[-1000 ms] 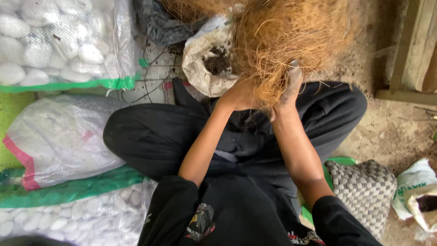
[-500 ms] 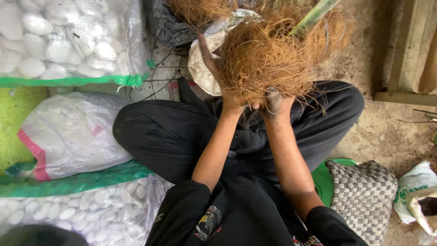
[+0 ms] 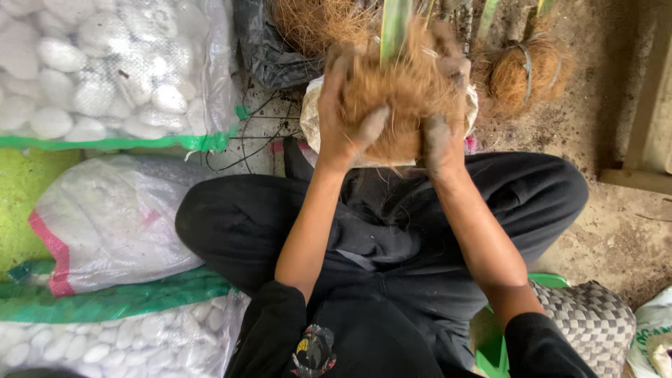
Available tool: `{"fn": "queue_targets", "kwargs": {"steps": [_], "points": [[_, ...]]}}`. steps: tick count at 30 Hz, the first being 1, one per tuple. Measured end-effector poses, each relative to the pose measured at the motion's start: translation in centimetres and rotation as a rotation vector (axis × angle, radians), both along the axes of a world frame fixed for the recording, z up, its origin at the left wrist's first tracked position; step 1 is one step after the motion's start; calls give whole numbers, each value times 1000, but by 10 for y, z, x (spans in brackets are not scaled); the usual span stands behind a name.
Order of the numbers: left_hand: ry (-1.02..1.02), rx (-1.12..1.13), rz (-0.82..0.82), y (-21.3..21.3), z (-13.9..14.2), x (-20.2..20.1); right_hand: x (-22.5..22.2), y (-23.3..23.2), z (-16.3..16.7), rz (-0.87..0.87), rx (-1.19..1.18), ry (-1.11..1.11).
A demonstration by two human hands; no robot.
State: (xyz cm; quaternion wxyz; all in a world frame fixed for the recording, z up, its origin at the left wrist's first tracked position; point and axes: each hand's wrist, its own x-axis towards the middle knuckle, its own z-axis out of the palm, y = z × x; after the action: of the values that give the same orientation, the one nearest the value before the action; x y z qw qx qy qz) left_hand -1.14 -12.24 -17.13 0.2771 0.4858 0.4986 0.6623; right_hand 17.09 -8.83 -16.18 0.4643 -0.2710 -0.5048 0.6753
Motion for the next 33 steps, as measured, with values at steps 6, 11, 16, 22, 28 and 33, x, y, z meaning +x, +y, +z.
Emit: {"fn": "queue_targets", "kwargs": {"steps": [6,11,16,22,28,33], "points": [[11,-49,-75,10,-19,-3,2,17,-34,24,18,-126],[-532,-208,-511,18,-11,-5,10,36,-51,199,276,-197],[-508,-17,-688,18,-44,-5,11,37,-41,330,-45,-113],[-570,-127,-594,12,-139,24,10,51,-14,157,-136,-289],[-281,254,-427,18,-138,24,4,58,-2,-117,131,23],[-575,360,-291,15,-75,13,-17,51,0,-344,552,119]]}}
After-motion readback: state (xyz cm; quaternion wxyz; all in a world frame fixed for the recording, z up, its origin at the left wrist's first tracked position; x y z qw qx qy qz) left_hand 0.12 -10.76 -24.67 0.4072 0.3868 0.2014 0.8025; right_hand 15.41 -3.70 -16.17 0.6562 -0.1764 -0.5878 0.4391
